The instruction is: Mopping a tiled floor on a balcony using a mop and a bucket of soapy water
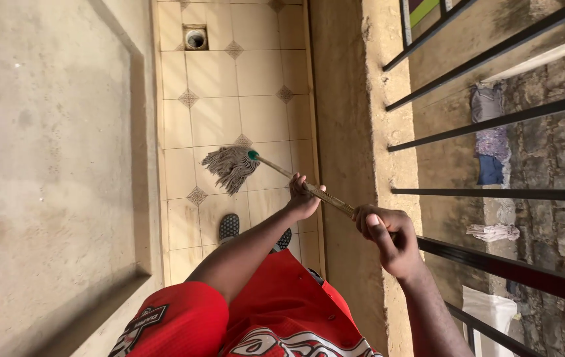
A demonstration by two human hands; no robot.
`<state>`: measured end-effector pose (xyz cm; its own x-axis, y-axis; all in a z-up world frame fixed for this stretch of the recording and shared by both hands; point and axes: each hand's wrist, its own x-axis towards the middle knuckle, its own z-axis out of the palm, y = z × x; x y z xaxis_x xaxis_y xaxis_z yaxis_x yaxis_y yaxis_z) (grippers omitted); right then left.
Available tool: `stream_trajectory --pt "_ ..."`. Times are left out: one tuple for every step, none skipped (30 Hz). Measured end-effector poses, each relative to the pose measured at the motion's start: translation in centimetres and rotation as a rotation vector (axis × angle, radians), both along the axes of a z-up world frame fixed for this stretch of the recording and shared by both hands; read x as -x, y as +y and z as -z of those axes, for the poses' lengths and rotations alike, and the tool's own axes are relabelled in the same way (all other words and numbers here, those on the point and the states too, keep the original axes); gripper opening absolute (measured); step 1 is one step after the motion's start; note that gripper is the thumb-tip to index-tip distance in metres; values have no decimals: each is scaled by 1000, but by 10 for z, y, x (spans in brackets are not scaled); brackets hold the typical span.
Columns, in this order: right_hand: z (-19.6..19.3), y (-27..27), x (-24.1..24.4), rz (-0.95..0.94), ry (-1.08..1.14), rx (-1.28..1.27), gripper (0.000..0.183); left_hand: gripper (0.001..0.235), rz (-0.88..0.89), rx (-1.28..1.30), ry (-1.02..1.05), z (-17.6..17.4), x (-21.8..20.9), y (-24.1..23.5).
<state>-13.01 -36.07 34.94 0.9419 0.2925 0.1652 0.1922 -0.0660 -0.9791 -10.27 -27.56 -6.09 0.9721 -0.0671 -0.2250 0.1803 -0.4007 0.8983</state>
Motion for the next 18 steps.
stream_trajectory --pt "3 -8 4 15 -20 21 51 77 -36 -39 -206 18 -3 -16" --pt "9 -16 11 26 -22 27 51 77 -26 -31 -209 4 -7 -18" --pt "14 -22 21 98 -52 54 52 81 82 -14 -105 -11 -7 -18" --pt "19 -28 31 170 -82 80 52 84 191 2 -1 -26 -7 -18" --pt "18 -24 43 187 -77 87 52 84 208 8 4 -46 -9 -18" --pt "16 -19 55 292 -57 62 49 85 351 -44 157 -66 -12 -17" --pt "15 -12 63 397 -43 35 47 86 496 -99 302 -86 -19 -15" --pt "16 -9 73 415 -45 39 47 86 514 -98 299 -77 -18 -19" --pt "17 -5 85 464 -34 47 47 87 645 -233 223 -69 -12 -22" --pt "18 0 96 513 -24 55 47 89 774 -367 142 -60 -6 -24" --pt "20 5 109 528 -22 61 47 89 789 -363 140 -75 0 -22" --pt "22 11 121 571 -38 24 45 86 904 -423 165 -91 6 -18" --pt "24 17 133 606 -53 -17 43 82 1010 -486 192 -106 11 -12" --pt "19 21 144 613 -50 -16 43 82 1018 -486 193 -124 21 -9" --pt "17 28 154 683 -47 5 44 83 1116 -493 244 -140 28 -3" --pt "14 35 163 753 -43 26 45 84 1213 -499 295 -158 34 3" --pt "11 41 173 760 -47 22 45 84 1219 -506 290 -163 45 5" --pt "9 48 184 954 -13 53 51 84 1222 -434 310 -167 57 6"
